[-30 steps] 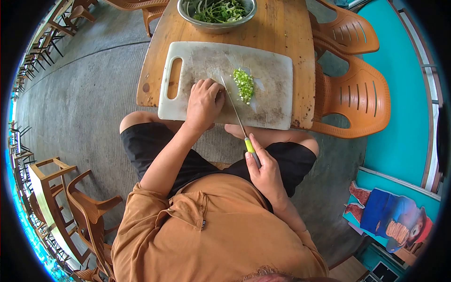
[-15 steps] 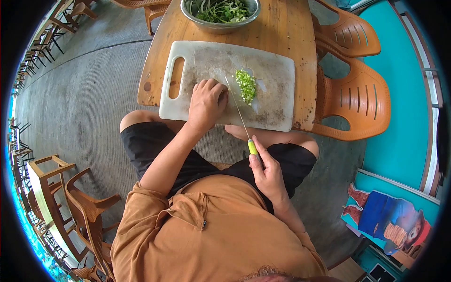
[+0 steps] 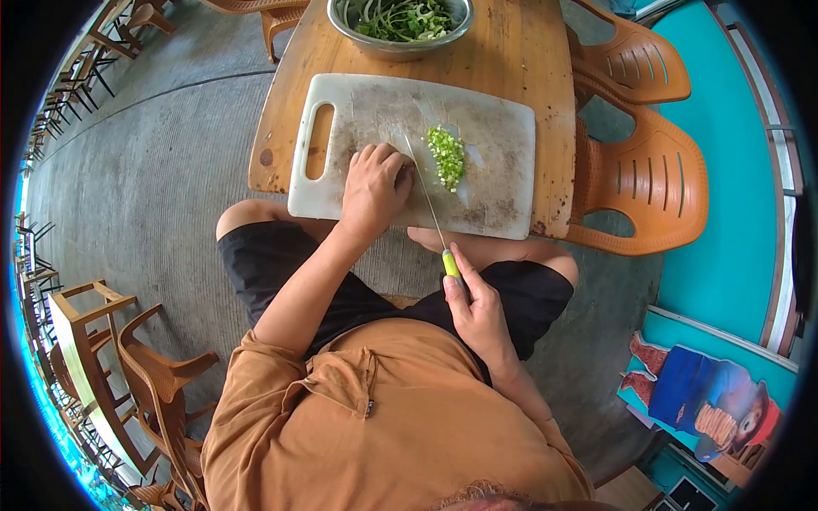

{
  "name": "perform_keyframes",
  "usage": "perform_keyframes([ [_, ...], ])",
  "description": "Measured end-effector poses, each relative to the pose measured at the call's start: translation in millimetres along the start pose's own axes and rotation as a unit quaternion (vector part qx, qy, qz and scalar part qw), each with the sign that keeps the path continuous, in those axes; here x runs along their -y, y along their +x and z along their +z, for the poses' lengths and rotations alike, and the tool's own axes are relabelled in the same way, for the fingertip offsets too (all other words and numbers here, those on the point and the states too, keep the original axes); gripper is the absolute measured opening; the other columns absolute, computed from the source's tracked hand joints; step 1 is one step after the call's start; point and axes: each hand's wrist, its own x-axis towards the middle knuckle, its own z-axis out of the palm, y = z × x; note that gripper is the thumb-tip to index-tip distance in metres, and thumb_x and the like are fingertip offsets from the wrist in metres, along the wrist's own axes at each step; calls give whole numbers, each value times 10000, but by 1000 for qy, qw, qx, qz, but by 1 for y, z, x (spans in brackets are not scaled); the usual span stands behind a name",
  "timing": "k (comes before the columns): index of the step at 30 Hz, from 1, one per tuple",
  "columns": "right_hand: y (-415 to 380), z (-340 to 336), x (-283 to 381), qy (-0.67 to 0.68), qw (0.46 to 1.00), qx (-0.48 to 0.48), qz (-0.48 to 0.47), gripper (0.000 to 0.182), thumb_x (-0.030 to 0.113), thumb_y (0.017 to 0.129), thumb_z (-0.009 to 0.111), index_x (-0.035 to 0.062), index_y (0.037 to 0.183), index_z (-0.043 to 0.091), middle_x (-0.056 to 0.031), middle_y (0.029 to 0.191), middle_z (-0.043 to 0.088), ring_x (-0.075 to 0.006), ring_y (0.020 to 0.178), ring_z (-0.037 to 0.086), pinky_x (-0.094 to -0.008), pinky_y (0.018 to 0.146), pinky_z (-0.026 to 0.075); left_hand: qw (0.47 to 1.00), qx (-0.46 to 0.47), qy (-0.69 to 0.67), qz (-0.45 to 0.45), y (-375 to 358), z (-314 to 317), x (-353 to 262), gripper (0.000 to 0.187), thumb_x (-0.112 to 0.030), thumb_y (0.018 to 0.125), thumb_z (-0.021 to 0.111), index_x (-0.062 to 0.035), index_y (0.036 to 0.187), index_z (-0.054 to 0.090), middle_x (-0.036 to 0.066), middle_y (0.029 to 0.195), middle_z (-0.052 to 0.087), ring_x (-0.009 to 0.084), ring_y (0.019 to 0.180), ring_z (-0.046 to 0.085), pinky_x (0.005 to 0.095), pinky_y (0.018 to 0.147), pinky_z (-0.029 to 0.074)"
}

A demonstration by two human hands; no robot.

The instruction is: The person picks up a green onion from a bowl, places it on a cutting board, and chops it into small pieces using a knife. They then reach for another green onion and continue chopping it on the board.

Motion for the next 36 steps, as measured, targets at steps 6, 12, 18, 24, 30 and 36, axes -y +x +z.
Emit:
perform_keyframes([
  [6,7,5,-2,-30,997,-28,-65,510,145,1057,652,-8,1529,532,-324,1244,701,-413,1095,745,-417,898,588,1000,-23,13,13,-1,0,-1,147,-112,836,740,-79,969,687,84,972,620,307,978,604,445,899,479],
  [12,-2,-4,0,-57,996,-34,-61,488,153,1058,656,-12,1506,557,-313,1264,703,-411,1145,731,-412,941,580,999,-30,12,11,-2,3,0,141,-108,839,740,-75,961,677,89,968,616,309,974,603,444,895,479],
  [18,-3,-13,-9,-14,999,-29,-29,485,141,1092,620,44,1561,541,-45,948,672,-81,784,574,-245,731,516,999,-37,-4,6,-1,2,-3,138,-111,837,752,-78,956,690,86,970,628,307,970,611,440,898,482],
  [24,-6,-11,-10,3,1000,-9,-28,498,125,1089,619,58,1575,529,-7,883,619,-65,753,536,-230,703,501,999,-41,-6,6,-3,2,-2,149,-108,828,760,-82,958,693,85,965,624,308,974,607,436,902,479],
  [30,-9,-12,1,26,999,9,17,494,189,1083,626,-6,1529,537,-281,1394,669,-380,1326,653,-396,1070,528,999,-36,-10,-6,-3,3,-2,152,-99,819,768,-83,947,686,83,969,626,308,971,601,436,903,476],
  [36,-8,-11,1,32,999,13,17,504,189,1084,626,-2,1540,524,-279,1406,662,-384,1336,645,-394,1079,525,999,-41,-11,-6,-1,3,-2,117,-99,830,767,-73,918,694,81,948,630,308,963,602,437,900,477],
])
